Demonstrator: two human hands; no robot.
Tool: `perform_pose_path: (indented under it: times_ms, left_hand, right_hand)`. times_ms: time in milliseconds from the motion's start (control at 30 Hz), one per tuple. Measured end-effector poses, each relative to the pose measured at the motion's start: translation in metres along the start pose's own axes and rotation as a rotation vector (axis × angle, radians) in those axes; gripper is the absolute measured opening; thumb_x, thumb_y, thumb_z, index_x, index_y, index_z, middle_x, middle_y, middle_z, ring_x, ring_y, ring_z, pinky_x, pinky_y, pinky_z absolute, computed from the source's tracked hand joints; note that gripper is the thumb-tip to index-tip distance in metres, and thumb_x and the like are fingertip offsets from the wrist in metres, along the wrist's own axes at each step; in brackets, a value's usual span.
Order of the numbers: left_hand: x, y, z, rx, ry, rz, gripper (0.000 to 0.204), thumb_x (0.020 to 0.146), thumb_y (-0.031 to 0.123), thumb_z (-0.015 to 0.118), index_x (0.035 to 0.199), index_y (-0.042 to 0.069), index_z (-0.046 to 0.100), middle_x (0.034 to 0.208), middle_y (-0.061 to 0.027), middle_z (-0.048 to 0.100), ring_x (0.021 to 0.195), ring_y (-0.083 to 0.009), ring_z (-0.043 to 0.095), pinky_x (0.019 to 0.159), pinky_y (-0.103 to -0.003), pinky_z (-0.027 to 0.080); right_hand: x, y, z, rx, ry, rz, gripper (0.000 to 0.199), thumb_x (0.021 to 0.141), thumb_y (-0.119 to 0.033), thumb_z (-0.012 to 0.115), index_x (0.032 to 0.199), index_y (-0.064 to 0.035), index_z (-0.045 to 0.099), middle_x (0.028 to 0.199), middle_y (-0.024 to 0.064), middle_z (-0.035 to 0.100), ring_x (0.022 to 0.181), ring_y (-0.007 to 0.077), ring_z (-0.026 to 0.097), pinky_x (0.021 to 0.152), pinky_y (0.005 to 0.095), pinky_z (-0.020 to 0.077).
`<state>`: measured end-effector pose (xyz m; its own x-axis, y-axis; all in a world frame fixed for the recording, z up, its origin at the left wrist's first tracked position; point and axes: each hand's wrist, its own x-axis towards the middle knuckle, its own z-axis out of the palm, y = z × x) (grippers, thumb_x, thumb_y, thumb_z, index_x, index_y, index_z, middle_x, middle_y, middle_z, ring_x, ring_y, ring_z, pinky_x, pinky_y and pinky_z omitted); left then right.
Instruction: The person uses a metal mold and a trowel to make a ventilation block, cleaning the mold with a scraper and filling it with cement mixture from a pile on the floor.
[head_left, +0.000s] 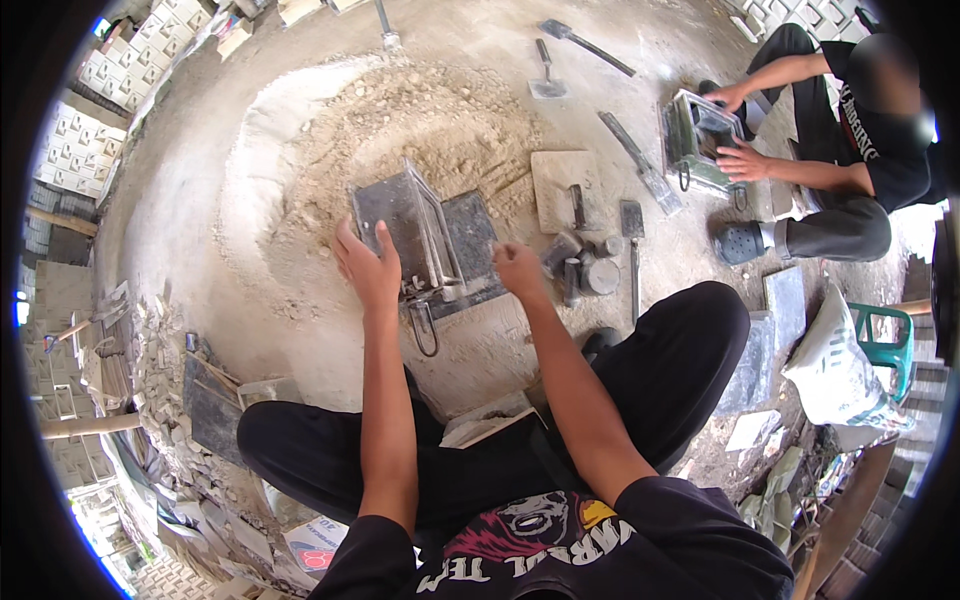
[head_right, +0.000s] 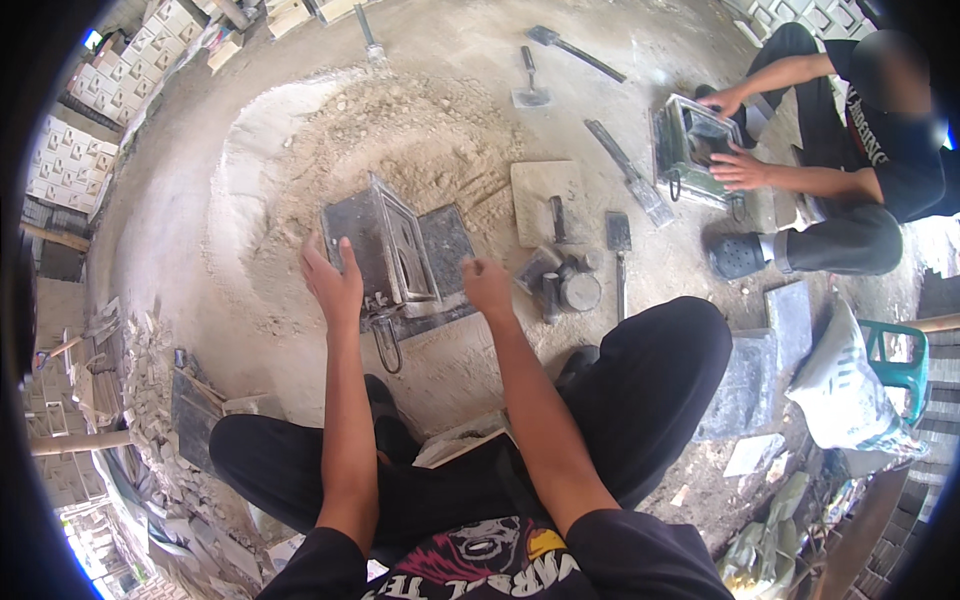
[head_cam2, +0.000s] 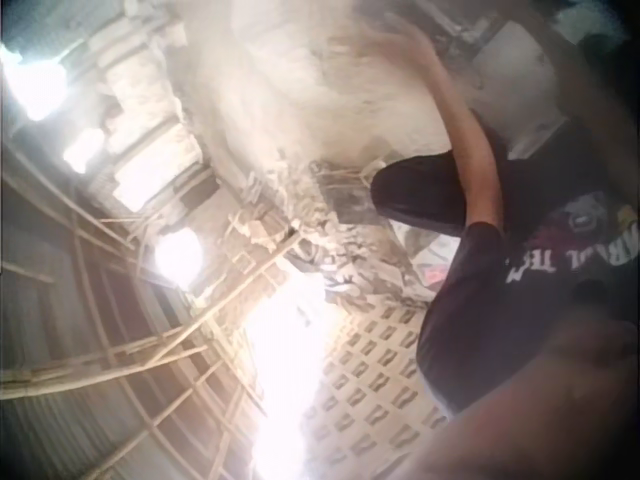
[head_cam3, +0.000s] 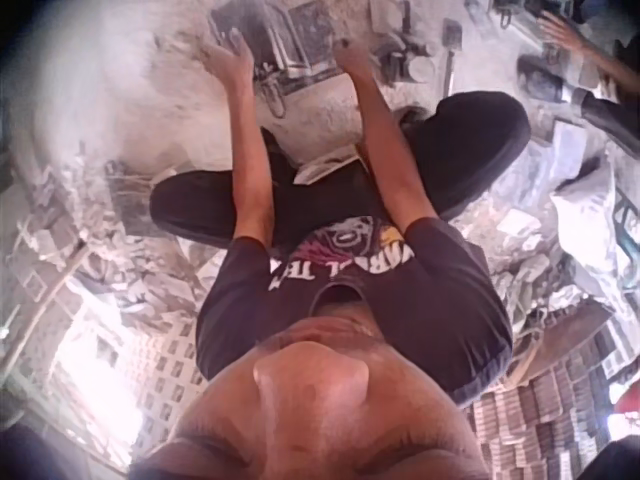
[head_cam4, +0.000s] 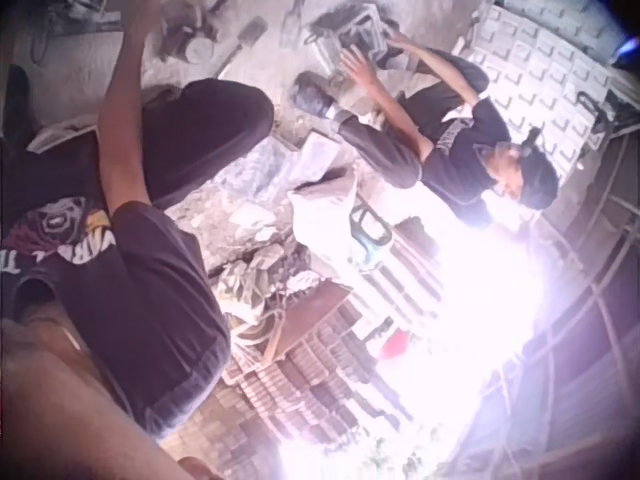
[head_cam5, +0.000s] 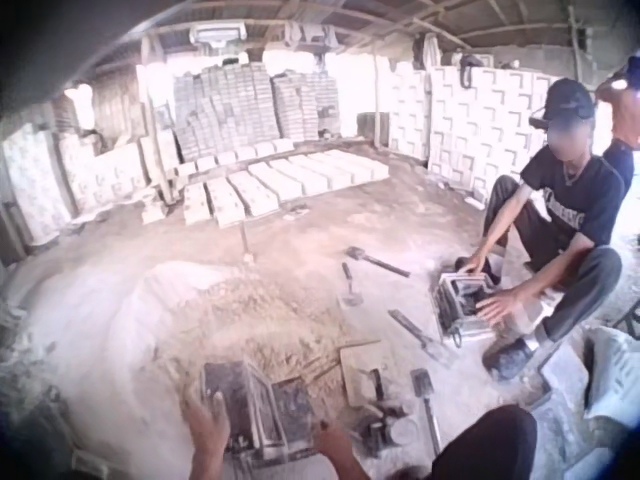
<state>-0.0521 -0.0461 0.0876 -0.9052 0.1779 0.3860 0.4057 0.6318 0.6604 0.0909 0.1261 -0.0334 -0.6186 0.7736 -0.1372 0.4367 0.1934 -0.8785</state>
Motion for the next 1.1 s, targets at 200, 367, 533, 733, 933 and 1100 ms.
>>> perform_pose_path:
  times_ms: [200,367,533,733,933,1100]
  left_hand:
    - [-0.022,0.086,0.024,-0.076,-0.134,0.376,0.032,0.095,0.023,0.057,0.121,0.004,0.055,0.141,-0.0190,0.045,0.138,-0.0359,0.037,0.116,-0.053,0.025]
    - [-0.040,0.096,0.040,-0.023,-0.280,0.399,0.026,0.094,0.015,0.057,0.119,0.011,0.058,0.142,-0.0155,0.046,0.142,-0.0347,0.034,0.120,-0.055,0.017]
    - [-0.012,0.065,0.027,-0.027,-0.212,0.346,0.023,0.094,0.008,0.053,0.116,0.008,0.058,0.137,-0.0168,0.049,0.139,-0.0362,0.037,0.118,-0.055,0.021]
    - [0.039,0.005,0.018,-0.019,-0.173,0.188,0.026,0.096,0.011,0.052,0.121,0.005,0.055,0.136,-0.0176,0.049,0.135,-0.0385,0.040,0.113,-0.054,0.026]
    - [0.041,0.004,0.030,0.330,-0.183,0.191,0.039,0.100,0.025,0.049,0.133,0.003,0.048,0.144,-0.0168,0.045,0.142,-0.0403,0.031,0.112,-0.051,0.031]
    - [0.031,0.003,0.035,0.476,-0.155,0.285,0.043,0.101,0.029,0.047,0.136,0.003,0.046,0.146,-0.0160,0.043,0.142,-0.0419,0.029,0.110,-0.052,0.036]
  right_hand:
    - [-0.019,0.042,-0.062,-0.417,0.234,0.069,0.025,0.088,-0.022,0.061,0.098,0.0007,0.065,0.097,0.0230,0.066,0.107,0.0430,0.059,0.091,0.0484,0.0463]
    - [-0.003,0.051,-0.074,-0.839,0.234,-0.092,0.022,0.084,-0.013,0.061,0.102,-0.0015,0.066,0.105,0.0181,0.067,0.121,0.0390,0.049,0.102,0.0458,0.0358]
    - [0.013,0.054,-0.084,-1.110,-0.056,0.115,0.026,0.081,-0.012,0.062,0.105,-0.0041,0.070,0.111,0.0169,0.068,0.119,0.0352,0.051,0.102,0.0536,0.0310]
    - [0.014,0.023,-0.085,-0.592,0.264,0.049,0.033,0.078,-0.018,0.068,0.108,-0.0046,0.066,0.100,0.0182,0.065,0.100,0.0370,0.061,0.096,0.0570,0.0366]
    - [0.052,-0.051,-0.072,0.634,-0.030,-0.087,0.021,0.094,-0.024,0.064,0.106,-0.0069,0.061,0.100,0.0119,0.066,0.087,0.0230,0.065,0.070,0.0343,0.0517]
    - [0.025,-0.045,-0.012,1.144,-0.138,0.681,0.025,0.098,-0.028,0.060,0.107,-0.0053,0.060,0.092,0.0086,0.065,0.070,0.0137,0.060,0.057,0.0334,0.0491]
